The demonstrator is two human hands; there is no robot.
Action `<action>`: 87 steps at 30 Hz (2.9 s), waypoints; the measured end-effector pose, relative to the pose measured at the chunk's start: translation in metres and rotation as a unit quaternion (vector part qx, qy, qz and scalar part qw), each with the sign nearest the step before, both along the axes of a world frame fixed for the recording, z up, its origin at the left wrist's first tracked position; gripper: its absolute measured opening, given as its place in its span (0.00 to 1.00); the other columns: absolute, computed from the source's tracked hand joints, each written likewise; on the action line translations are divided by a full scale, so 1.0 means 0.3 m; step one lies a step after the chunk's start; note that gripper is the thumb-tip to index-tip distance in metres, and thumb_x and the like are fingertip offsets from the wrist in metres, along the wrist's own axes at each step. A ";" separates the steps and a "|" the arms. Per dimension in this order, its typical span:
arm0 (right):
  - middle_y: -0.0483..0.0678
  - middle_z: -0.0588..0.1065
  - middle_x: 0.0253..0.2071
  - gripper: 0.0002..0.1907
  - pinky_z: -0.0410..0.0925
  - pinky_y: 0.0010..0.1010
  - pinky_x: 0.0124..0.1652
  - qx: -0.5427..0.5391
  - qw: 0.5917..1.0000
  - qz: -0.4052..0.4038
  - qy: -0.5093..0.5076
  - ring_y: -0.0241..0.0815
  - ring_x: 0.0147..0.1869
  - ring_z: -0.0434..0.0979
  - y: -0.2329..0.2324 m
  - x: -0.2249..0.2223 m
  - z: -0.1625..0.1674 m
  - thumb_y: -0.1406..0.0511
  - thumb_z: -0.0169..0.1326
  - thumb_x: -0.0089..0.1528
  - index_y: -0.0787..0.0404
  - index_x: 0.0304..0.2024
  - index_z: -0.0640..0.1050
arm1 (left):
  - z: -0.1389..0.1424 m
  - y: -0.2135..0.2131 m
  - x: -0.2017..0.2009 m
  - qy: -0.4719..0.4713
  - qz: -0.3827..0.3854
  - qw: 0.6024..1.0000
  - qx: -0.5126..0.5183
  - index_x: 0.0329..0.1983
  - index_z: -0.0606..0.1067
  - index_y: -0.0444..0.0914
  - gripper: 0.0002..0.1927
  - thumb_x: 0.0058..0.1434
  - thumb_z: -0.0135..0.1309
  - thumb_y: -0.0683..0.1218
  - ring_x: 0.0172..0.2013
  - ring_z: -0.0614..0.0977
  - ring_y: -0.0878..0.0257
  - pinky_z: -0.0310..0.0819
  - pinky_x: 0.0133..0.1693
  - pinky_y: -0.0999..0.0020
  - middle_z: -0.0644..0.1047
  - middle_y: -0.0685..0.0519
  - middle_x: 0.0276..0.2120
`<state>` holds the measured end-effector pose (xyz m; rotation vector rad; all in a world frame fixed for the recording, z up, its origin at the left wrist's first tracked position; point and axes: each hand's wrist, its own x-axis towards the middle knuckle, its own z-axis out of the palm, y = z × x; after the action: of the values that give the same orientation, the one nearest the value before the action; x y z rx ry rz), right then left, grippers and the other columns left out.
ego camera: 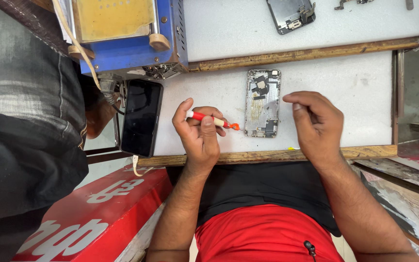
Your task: The person applies adhesive to a smartphone back cover, aligns it with the phone chassis, and secures it using rubber bands. They then use a screwdriver to remove screws from the phone's internal frame and clean the area with a cotton swab.
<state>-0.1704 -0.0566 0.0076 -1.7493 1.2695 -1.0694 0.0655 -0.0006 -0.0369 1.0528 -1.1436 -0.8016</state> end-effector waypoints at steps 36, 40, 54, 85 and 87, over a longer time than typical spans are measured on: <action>0.48 0.80 0.48 0.09 0.77 0.29 0.40 -0.029 0.979 0.050 0.193 0.42 0.49 0.83 0.068 0.004 0.036 0.71 0.62 0.61 0.58 0.44 0.83 | 0.021 0.002 -0.059 -0.311 -0.051 0.941 -0.124 0.69 0.54 0.39 0.38 0.65 0.66 0.38 0.37 0.85 0.59 0.84 0.36 0.69 0.78 0.48 0.36; 0.48 0.80 0.48 0.09 0.76 0.28 0.38 -0.006 0.981 0.048 0.186 0.42 0.48 0.84 0.068 0.003 0.037 0.71 0.62 0.61 0.58 0.44 0.83 | 0.018 0.005 -0.059 -0.334 -0.039 0.932 -0.135 0.68 0.54 0.39 0.37 0.66 0.66 0.39 0.38 0.86 0.58 0.84 0.36 0.69 0.78 0.47 0.37; 0.50 0.80 0.49 0.11 0.77 0.29 0.43 -0.002 0.984 0.043 0.171 0.42 0.47 0.84 0.069 0.009 0.050 0.73 0.61 0.61 0.60 0.46 0.83 | 0.219 0.035 -0.066 -0.374 -0.139 0.911 -0.103 0.60 0.63 0.46 0.26 0.65 0.60 0.35 0.46 0.85 0.52 0.82 0.45 0.60 0.79 0.49 0.46; 0.44 0.82 0.53 0.08 0.74 0.30 0.40 -0.026 0.970 0.064 0.233 0.41 0.45 0.81 0.061 0.009 0.038 0.69 0.61 0.61 0.57 0.43 0.83 | 0.374 0.028 -0.083 -0.473 -0.137 0.870 0.000 0.49 0.76 0.42 0.11 0.64 0.56 0.41 0.45 0.84 0.53 0.81 0.44 0.60 0.79 0.49 0.43; 0.44 0.82 0.53 0.08 0.75 0.30 0.40 -0.024 0.969 0.067 0.236 0.41 0.45 0.81 0.058 0.008 0.035 0.69 0.61 0.61 0.57 0.43 0.83 | 0.377 0.029 -0.090 -0.472 -0.145 0.869 -0.038 0.49 0.76 0.42 0.10 0.64 0.57 0.42 0.47 0.84 0.51 0.80 0.45 0.59 0.80 0.47 0.44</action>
<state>-0.1681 -0.0392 0.0181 -2.1774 1.3830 -0.6275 0.0385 0.0082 0.0763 1.2557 -2.1885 -0.4314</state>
